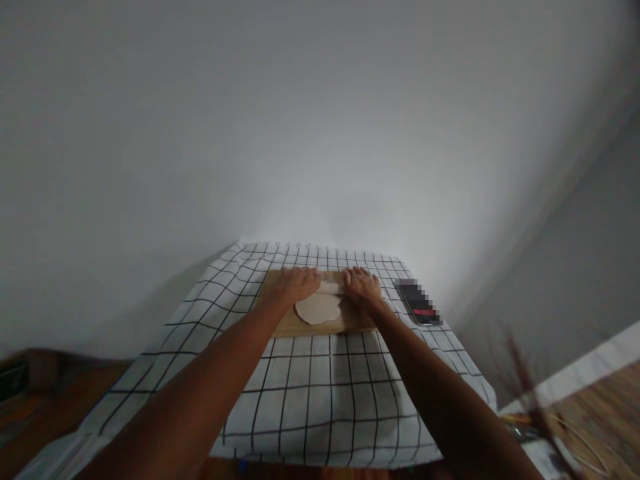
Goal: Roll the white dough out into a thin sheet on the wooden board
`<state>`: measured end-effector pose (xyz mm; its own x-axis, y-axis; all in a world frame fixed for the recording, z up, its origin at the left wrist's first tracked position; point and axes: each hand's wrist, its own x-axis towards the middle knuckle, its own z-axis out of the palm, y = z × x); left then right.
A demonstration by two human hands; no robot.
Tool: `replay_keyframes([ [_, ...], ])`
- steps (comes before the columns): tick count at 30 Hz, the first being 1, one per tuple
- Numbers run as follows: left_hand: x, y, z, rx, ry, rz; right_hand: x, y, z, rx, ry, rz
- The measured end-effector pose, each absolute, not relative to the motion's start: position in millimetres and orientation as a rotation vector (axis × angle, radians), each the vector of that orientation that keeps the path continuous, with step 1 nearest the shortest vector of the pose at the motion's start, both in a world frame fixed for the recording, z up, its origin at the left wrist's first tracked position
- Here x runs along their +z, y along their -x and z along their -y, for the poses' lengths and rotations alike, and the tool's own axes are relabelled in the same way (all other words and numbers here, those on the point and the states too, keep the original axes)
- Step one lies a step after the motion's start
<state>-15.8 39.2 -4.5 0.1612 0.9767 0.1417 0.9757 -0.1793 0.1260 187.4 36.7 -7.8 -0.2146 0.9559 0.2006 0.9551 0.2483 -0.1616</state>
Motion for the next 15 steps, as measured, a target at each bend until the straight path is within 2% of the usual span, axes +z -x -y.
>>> replay_keyframes([
  [5,-5,21,-67,0.235,-2.278,-2.027,-6,-188,-72,0.043,1.753,2.324],
  [15,-6,28,-100,0.337,-2.291,-1.956,-6,-180,-116,0.034,1.820,2.431],
])
